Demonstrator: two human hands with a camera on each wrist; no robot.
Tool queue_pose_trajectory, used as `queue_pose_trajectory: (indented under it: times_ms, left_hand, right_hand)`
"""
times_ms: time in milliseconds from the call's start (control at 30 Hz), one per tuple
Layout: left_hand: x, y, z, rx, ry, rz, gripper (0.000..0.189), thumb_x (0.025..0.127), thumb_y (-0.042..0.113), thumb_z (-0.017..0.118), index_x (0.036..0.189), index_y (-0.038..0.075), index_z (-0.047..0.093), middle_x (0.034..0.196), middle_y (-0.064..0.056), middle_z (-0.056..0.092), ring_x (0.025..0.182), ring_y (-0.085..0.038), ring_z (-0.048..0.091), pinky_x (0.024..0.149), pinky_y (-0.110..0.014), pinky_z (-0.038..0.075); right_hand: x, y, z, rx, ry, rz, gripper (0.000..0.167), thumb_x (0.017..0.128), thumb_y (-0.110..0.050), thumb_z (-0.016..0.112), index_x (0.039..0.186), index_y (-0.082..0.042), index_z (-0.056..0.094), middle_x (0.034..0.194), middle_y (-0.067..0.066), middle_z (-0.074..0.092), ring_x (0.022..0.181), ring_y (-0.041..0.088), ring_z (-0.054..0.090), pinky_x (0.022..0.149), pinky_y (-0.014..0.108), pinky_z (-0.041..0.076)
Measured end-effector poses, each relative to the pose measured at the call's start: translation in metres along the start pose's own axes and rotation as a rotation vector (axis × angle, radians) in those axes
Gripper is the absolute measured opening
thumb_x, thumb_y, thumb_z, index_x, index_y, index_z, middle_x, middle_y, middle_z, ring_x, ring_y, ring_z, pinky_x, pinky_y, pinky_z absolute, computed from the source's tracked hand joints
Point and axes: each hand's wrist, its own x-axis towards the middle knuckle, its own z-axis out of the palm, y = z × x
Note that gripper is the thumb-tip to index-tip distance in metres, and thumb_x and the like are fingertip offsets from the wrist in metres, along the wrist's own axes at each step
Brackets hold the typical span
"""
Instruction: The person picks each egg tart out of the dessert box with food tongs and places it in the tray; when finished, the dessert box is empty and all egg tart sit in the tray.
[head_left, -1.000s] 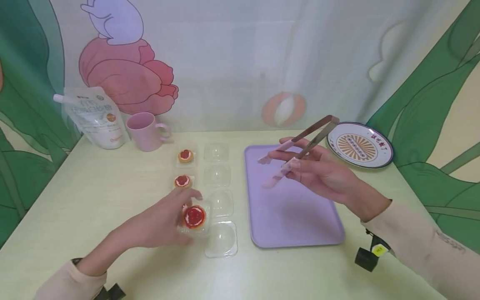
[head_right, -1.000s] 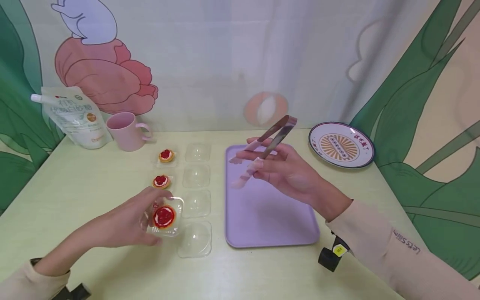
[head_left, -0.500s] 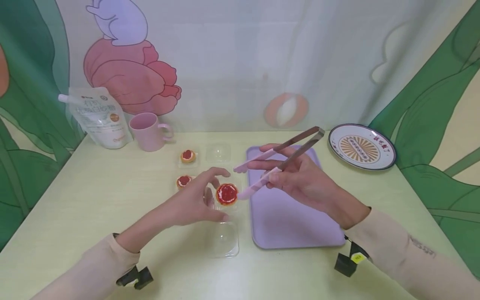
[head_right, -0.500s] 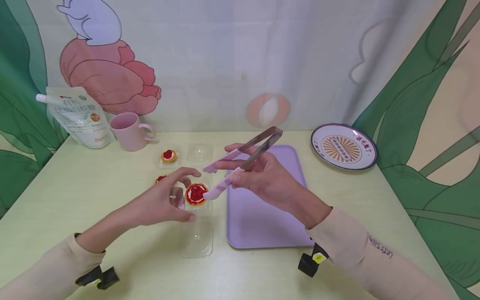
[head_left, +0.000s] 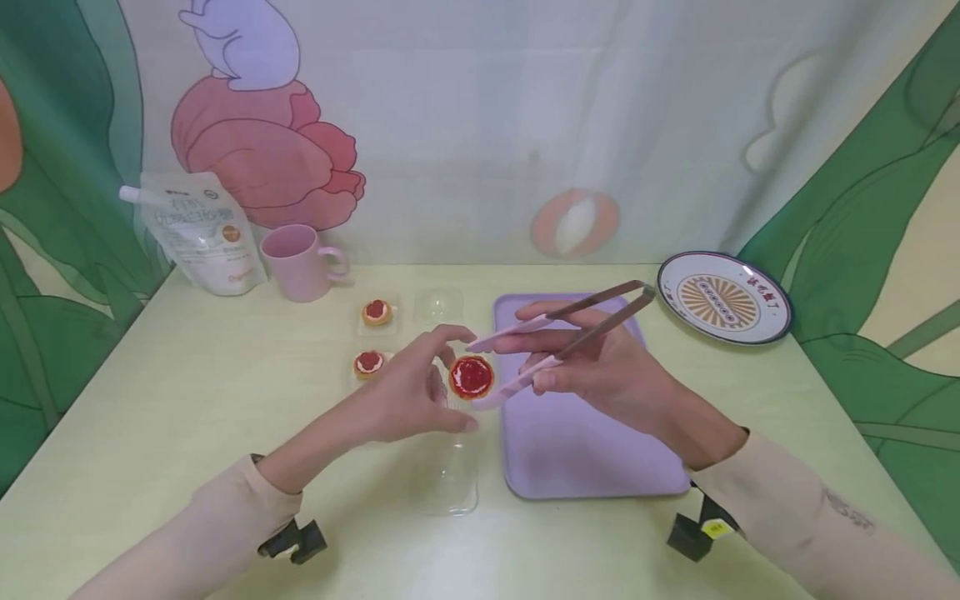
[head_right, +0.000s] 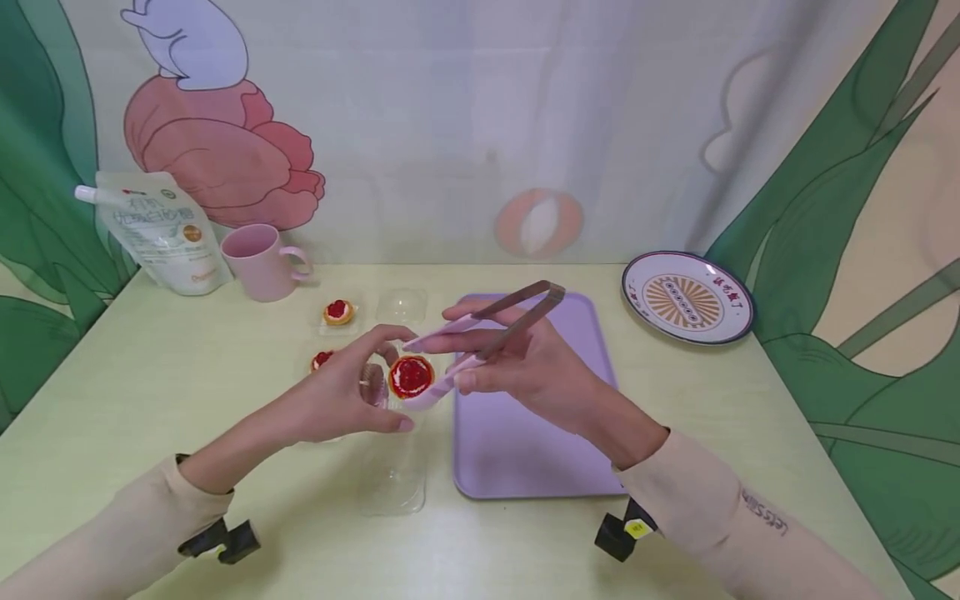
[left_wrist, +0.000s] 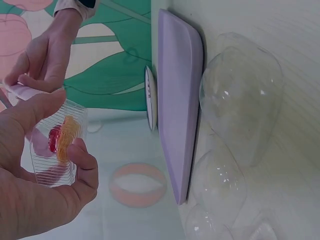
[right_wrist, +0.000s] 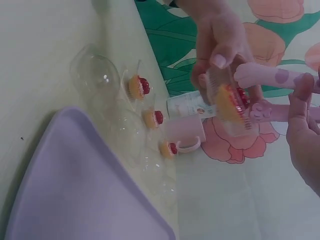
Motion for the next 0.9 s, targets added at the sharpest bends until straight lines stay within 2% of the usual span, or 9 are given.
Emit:
queue_pose_trajectory:
  times_ms: [300, 600, 733, 900]
  left_hand:
    - [0.002, 0.004, 0.004, -0.054, -0.008, 0.011, 0.084, 0.071, 0.014, 0.09, 0.139, 0.02, 0.041, 0.116, -0.013, 0.056, 0.064, -0.017, 0.057, 0.061, -0.032, 0.052]
    - [0.004, 0.002, 0.01, -0.105, -0.019, -0.014, 0.081, 0.073, 0.014, 0.089, 0.138, 0.017, 0.041, 0.116, -0.014, 0.055, 0.064, -0.017, 0.057, 0.062, -0.032, 0.052]
    - [0.005, 0.001, 0.012, -0.123, -0.017, -0.013, 0.08, 0.073, 0.013, 0.088, 0.137, 0.016, 0.042, 0.115, -0.014, 0.054, 0.064, -0.017, 0.057, 0.062, -0.033, 0.052]
    - [0.007, 0.001, 0.014, -0.143, -0.033, -0.019, 0.079, 0.075, 0.011, 0.086, 0.138, 0.015, 0.041, 0.114, -0.014, 0.054, 0.066, -0.018, 0.056, 0.062, -0.032, 0.052]
  right_hand:
    - [0.001, 0.007, 0.002, -0.172, 0.053, 0.013, 0.049, 0.083, 0.003, 0.076, 0.127, -0.013, 0.061, 0.121, 0.006, 0.073, 0.111, 0.017, 0.069, 0.082, 0.027, 0.058]
    - [-0.002, 0.011, -0.002, -0.312, 0.177, 0.026, 0.049, 0.081, 0.005, 0.077, 0.122, -0.018, 0.065, 0.109, 0.004, 0.076, 0.099, 0.015, 0.073, 0.079, 0.03, 0.06]
    - [-0.003, 0.011, -0.002, -0.405, 0.209, 0.012, 0.049, 0.08, 0.003, 0.079, 0.126, -0.007, 0.063, 0.103, 0.003, 0.076, 0.091, 0.015, 0.074, 0.076, 0.031, 0.06]
    - [-0.001, 0.011, -0.002, -0.492, 0.207, -0.057, 0.048, 0.079, 0.004, 0.08, 0.122, 0.007, 0.06, 0.094, -0.001, 0.076, 0.079, 0.013, 0.072, 0.069, 0.027, 0.059]
